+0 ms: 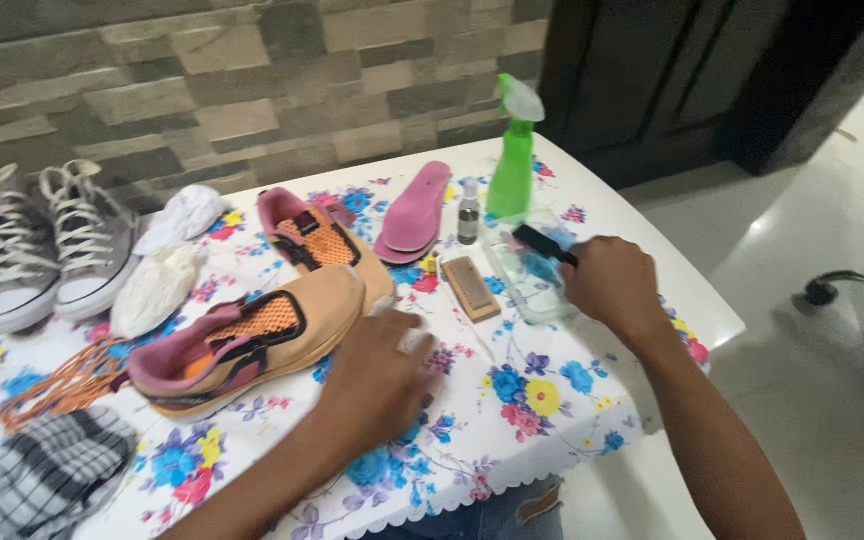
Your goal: The person uses a black brush to clean a pink and orange Reebok sneaker. They scrub the upper mesh, the side panels, the heel, and the white sole. The person rotates the shoe to access different areas and continues brushing until the end of the clip.
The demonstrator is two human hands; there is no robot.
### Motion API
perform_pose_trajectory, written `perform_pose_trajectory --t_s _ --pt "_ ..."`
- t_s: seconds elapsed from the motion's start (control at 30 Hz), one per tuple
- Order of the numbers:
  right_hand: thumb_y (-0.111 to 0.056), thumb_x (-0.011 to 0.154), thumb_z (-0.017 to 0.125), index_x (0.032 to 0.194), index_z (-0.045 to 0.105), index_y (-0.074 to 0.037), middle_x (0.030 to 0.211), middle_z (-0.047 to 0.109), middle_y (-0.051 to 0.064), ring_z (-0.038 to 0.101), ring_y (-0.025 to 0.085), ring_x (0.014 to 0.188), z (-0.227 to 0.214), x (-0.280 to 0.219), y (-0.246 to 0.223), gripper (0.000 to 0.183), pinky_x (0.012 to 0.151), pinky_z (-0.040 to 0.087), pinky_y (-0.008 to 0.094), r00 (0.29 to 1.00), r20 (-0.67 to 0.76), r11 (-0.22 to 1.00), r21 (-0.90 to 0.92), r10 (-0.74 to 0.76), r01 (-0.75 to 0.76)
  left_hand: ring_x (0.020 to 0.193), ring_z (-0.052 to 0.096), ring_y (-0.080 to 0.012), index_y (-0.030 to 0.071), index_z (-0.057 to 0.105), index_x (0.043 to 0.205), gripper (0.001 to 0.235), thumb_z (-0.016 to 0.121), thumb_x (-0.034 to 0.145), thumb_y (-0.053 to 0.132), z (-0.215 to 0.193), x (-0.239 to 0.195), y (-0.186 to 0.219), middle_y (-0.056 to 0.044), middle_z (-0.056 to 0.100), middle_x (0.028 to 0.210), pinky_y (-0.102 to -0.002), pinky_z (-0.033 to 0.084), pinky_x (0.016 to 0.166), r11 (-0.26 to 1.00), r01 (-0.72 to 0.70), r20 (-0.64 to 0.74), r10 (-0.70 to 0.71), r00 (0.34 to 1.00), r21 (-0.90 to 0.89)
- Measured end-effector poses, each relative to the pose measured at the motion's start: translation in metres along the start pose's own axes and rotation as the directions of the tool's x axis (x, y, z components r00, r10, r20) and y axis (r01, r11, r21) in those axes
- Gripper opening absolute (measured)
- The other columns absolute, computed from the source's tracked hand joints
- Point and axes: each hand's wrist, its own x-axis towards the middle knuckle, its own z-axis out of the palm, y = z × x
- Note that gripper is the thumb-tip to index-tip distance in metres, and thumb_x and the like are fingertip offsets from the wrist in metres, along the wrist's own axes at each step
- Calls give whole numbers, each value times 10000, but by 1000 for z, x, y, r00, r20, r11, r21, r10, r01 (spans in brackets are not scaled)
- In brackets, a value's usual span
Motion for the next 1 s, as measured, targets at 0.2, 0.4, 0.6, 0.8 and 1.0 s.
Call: perform_pose_trajectory --t_s 0.2,0.4,0.6,0.8,1.0 --pt "-259 969 697 1183 794 -58 907 733 176 738 406 936 -26 -16 -20 310 821 622 593 966 -242 965 221 -89 145 955 595 -311 122 671 1072 650 874 609 531 -35 -65 -66 -97 597 967 -450 474 832 577 412 -286 -299 910 705" --pt "-224 1015 651 1218 724 -9 1052 752 263 702 499 1070 6 13 -82 305 962 552 584 776 -407 543 556 -482 629 1099 692 -309 131 720 1168 512 557 1023 594 -37 -79 -70 -123 717 1117 -405 553 833 711 530 -39 -581 813 461" --pt "-152 983 631 1247 706 -7 1023 740 280 701 524 1028 6 4 -148 311 925 558 602 589 -355 298 610 -726 734 909 669 -281 184 700 1042 389 740 859 525 -15 -92 -81 -47 683 972 -402 554 724 739 436 -264 -347 900 514" --pt "-241 993 657 1281 725 -121 995 724 167 721 418 1004 30 38 -150 319 915 571 502 663 -347 459 511 -664 727 891 711 -273 165 706 1076 271 751 937 394 -34 -83 -71 -63 716 971 -389 564 734 757 481 -129 -477 869 442" --pt "-206 969 678 1232 750 -89 959 740 208 728 457 959 18 44 -161 297 895 577 560 617 -275 456 471 -737 755 818 698 -264 170 714 999 252 760 896 396 -23 -90 -77 -47 706 885 -362 552 678 763 429 -232 -361 903 483"
